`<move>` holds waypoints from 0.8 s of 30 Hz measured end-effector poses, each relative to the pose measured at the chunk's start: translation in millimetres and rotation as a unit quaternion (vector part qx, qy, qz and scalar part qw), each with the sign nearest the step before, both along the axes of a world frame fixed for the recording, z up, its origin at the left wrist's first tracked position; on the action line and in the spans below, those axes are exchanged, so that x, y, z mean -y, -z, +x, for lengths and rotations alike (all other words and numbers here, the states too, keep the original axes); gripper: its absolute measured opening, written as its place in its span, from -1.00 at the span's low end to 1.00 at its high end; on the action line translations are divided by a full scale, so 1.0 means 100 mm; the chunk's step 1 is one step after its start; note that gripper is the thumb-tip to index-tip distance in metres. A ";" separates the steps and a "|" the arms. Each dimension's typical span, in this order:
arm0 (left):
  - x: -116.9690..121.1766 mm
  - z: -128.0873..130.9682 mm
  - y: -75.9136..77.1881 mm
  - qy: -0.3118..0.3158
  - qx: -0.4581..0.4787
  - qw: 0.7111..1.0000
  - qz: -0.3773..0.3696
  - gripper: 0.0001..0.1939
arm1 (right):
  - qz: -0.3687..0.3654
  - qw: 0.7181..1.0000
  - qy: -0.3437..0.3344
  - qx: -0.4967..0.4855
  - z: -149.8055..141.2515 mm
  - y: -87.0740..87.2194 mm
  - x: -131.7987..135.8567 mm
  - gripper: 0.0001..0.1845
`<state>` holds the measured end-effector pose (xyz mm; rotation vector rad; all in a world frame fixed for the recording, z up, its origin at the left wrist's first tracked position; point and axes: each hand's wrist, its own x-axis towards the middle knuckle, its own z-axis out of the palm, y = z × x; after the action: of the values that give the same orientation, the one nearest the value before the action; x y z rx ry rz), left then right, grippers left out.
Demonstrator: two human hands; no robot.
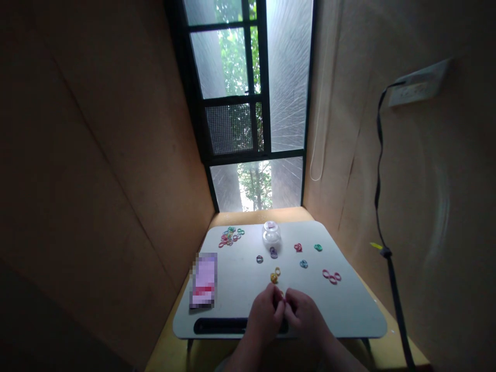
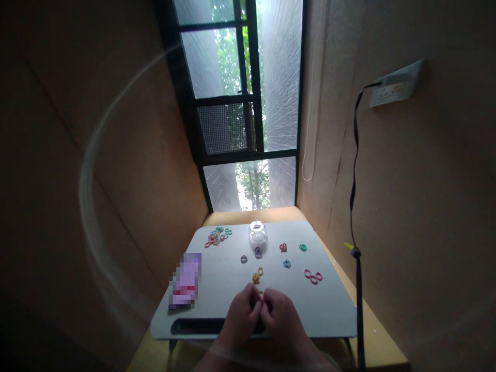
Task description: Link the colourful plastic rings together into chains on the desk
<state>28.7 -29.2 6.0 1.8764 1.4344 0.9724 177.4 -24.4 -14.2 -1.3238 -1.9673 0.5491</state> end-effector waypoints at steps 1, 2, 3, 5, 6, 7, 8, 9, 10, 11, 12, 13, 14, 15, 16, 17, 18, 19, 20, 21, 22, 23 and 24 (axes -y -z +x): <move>0.00 0.00 0.00 0.000 0.000 1.000 0.000 -0.92 | -0.001 1.000 0.000 -0.001 0.00 0.00 0.00 -0.84; 0.00 0.00 0.01 -0.002 -0.001 1.000 0.000 -0.92 | -0.001 1.000 0.001 -0.002 0.00 0.00 0.00 -0.84; 0.00 0.00 0.02 -0.003 -0.002 1.000 0.000 -0.92 | -0.001 1.000 0.002 -0.002 0.00 0.00 0.00 -0.84; 0.00 0.00 0.03 -0.005 -0.003 1.000 -0.001 -0.93 | 0.001 1.000 0.001 -0.002 0.00 -0.01 0.00 -0.84; 0.00 0.00 0.04 -0.006 -0.003 1.000 0.000 -0.93 | 0.002 1.000 0.002 -0.003 0.01 -0.02 0.01 -0.84; 0.00 0.00 0.05 -0.007 -0.003 1.000 -0.001 -0.93 | 0.003 1.000 0.001 -0.004 0.01 -0.02 0.01 -0.84; 0.00 0.00 0.05 -0.007 -0.003 1.000 -0.001 -0.93 | 0.002 1.000 -0.001 -0.005 0.01 -0.02 0.01 -0.84; 0.00 0.00 0.05 -0.007 -0.004 1.000 -0.001 -0.93 | 0.002 1.000 -0.002 -0.007 0.01 -0.03 0.02 -0.84; 0.01 0.00 0.05 -0.007 -0.005 1.000 0.000 -0.93 | 0.001 1.000 -0.002 -0.008 0.01 -0.03 0.02 -0.84; 0.01 0.00 0.04 -0.006 -0.006 1.000 0.000 -0.93 | 0.000 1.000 -0.002 -0.010 0.01 -0.04 0.02 -0.84; 0.01 0.00 0.04 -0.005 -0.007 1.000 0.001 -0.94 | 0.000 1.000 -0.001 -0.012 0.01 -0.04 0.02 -0.84; 0.01 0.00 0.03 -0.004 -0.008 1.000 0.001 -0.94 | 0.001 1.000 0.000 -0.013 0.01 -0.04 0.02 -0.85; 0.01 0.00 0.02 -0.002 -0.007 1.000 0.002 -0.94 | 0.002 1.000 0.001 -0.014 0.01 -0.04 0.02 -0.85; 0.01 0.00 0.02 0.000 -0.007 1.000 0.001 -0.95 | 0.003 1.000 0.002 -0.014 0.01 -0.04 0.02 -0.85; 0.01 0.00 0.02 0.001 -0.007 1.000 0.000 -0.95 | 0.004 1.000 0.003 -0.014 0.01 -0.05 0.02 -0.85; 0.01 0.01 0.01 0.003 -0.007 1.000 0.000 -0.95 | 0.004 1.000 0.003 -0.013 0.01 -0.05 0.02 -0.85; 0.01 0.01 0.01 0.003 -0.008 1.000 0.001 -0.94 | 0.004 1.000 0.003 -0.013 0.01 -0.06 0.02 -0.85; 0.01 0.01 0.01 0.002 -0.009 1.000 0.002 -0.94 | 0.004 1.000 0.003 -0.012 0.01 -0.06 0.03 -0.85; 0.01 0.01 0.01 0.001 -0.011 1.000 0.003 -0.94 | 0.003 1.000 0.002 -0.013 0.01 -0.07 0.03 -0.86; 0.01 0.01 0.02 0.001 -0.013 1.000 0.004 -0.94 | 0.003 1.000 0.002 -0.013 0.01 -0.08 0.03 -0.86; 0.00 0.01 0.02 0.001 -0.015 1.000 0.004 -0.94 | 0.002 1.000 0.001 -0.014 0.01 -0.09 0.03 -0.86; 0.00 0.01 0.02 0.001 -0.016 1.000 0.004 -0.94 | 0.000 1.000 0.000 -0.013 0.01 -0.09 0.03 -0.86; 0.00 0.01 0.02 0.001 -0.017 1.000 0.002 -0.94 | 0.000 1.000 -0.001 -0.012 0.01 -0.10 0.03 -0.85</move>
<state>29.6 -29.2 4.4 1.9062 1.4508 0.9474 178.7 -27.3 -4.3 -1.3107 -1.9491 0.5638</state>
